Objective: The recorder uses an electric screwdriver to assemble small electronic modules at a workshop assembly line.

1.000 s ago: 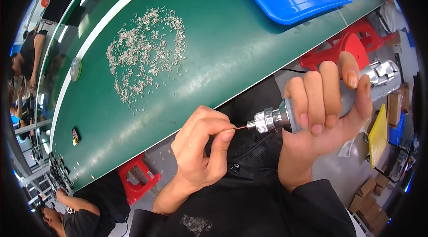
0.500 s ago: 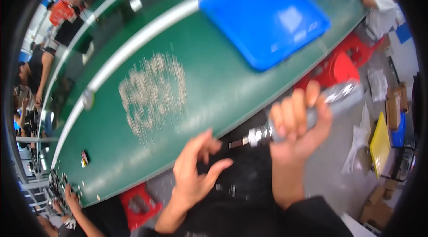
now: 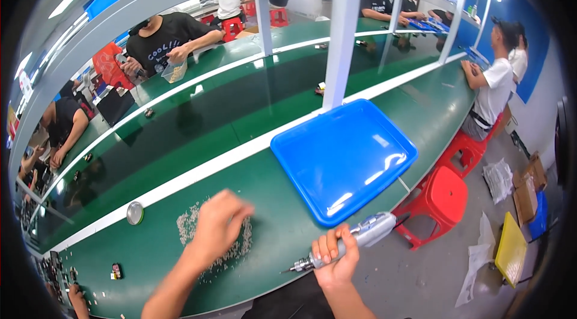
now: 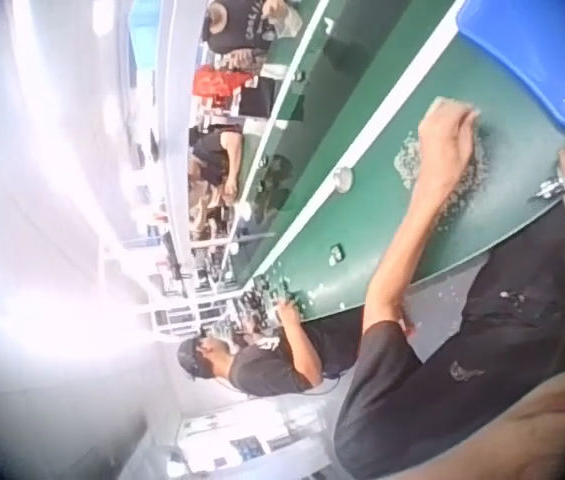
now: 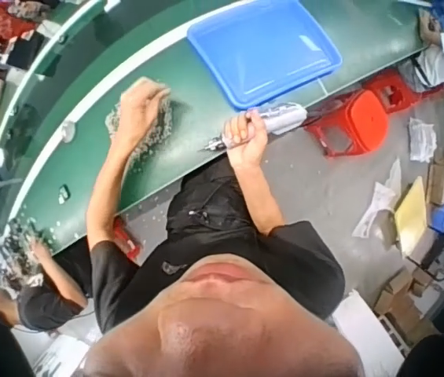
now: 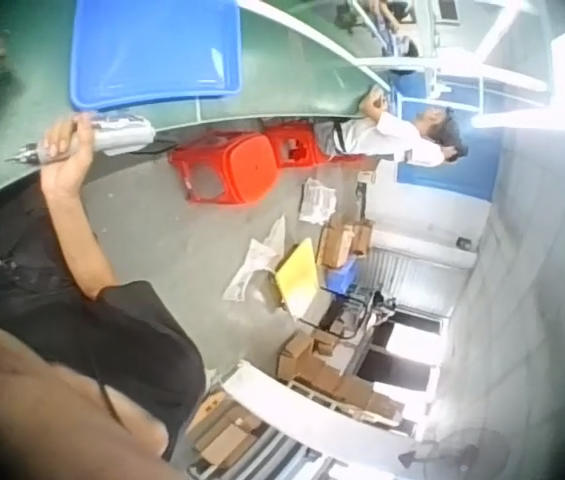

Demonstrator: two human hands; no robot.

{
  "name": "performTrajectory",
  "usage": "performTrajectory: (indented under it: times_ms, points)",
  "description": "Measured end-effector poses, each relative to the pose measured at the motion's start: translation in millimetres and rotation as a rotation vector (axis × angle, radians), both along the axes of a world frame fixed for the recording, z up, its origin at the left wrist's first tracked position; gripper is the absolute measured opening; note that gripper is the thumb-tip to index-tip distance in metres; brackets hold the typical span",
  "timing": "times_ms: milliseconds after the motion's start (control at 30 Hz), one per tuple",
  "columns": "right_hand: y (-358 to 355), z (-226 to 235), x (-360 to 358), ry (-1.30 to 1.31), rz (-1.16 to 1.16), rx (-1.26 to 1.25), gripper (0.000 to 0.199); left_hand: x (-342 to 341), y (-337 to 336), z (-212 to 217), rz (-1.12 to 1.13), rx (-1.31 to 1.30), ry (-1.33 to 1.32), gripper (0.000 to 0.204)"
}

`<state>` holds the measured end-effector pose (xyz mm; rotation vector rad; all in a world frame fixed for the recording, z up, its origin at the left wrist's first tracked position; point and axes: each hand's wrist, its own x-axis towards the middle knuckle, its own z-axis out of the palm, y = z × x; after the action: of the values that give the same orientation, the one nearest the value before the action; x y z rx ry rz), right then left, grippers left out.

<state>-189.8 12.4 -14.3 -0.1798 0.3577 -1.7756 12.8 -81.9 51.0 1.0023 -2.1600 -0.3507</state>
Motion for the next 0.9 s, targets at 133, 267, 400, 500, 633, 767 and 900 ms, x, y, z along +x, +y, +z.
performTrajectory:
  times_ms: [133, 267, 400, 500, 633, 767, 900]
  points:
    - [-6, -6, -2, -0.007, 0.025, 0.011, 0.015, -63, -144, -18, -0.005, 0.092, 0.111, 0.019]
    - [-11, 0, 1, -0.035, 0.079, 0.016, 0.015, -123, -260, -47, -0.147, 0.072, 0.059, 0.050]
    - [-15, 0, -3, -0.027, 0.125, -0.030, 0.018, -170, -308, -61, -0.220, 0.272, 0.074, 0.047]
    - [-4, -26, 12, -0.555, -0.072, 0.210, 0.020, -188, -322, -53, -0.121, 0.208, -0.130, 0.040]
    - [-23, 4, -7, -0.105, 0.207, -0.001, 0.017, -187, -333, -54, -0.071, 0.105, -0.252, 0.043]
    - [-21, -6, -12, -0.125, 0.259, -0.078, 0.013, -198, -342, -52, 0.021, 0.138, -0.423, 0.045]
    - [-15, -4, -9, -0.119, 0.254, -0.045, 0.013, -204, -349, -62, -0.016, -0.101, -0.520, 0.044]
